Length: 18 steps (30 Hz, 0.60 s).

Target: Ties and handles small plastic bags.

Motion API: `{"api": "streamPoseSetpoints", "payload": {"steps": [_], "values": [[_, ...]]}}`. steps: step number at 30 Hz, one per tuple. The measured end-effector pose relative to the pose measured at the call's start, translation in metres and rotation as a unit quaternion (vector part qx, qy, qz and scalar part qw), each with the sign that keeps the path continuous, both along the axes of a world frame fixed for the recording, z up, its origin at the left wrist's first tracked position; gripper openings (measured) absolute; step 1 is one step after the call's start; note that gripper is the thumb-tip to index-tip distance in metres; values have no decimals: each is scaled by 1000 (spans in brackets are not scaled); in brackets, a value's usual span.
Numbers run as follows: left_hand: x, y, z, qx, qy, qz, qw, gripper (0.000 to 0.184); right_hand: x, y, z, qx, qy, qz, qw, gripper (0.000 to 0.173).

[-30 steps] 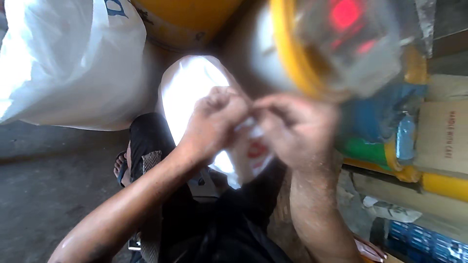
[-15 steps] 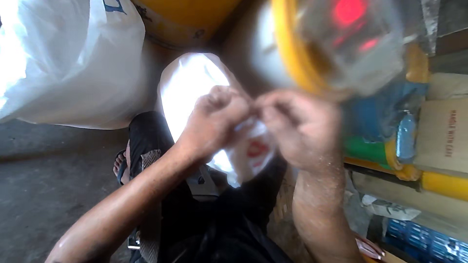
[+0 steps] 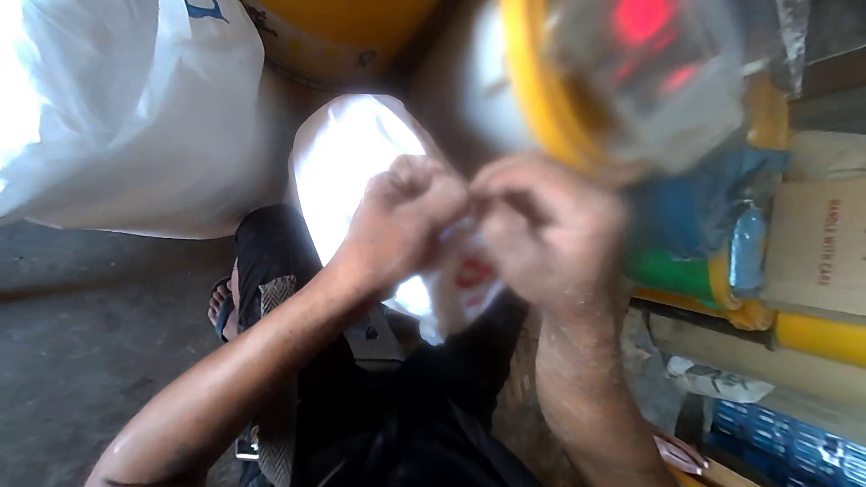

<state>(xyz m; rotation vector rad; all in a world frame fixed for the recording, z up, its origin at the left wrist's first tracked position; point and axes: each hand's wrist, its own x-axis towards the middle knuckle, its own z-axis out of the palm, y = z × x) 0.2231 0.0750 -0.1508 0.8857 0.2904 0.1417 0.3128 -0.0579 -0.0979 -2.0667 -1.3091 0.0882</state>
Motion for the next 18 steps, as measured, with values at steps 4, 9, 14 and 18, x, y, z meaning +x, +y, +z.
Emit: {"api": "streamPoseSetpoints", "payload": {"steps": [4,9,14,18], "values": [[0,3,4,-11,24,-11,1000,27,1,-4,6,-1,33,-8,999,18],[1,0,3,-1,3,-2,1000,30,0,0,7,-24,-34,-14,999,12],[2,-2,2,8,-4,0,1000,29,-3,4,2,-20,-52,-19,998,12],[2,-2,2,12,-4,3,1000,30,-2,3,-2,11,-6,-11,1000,12]]}}
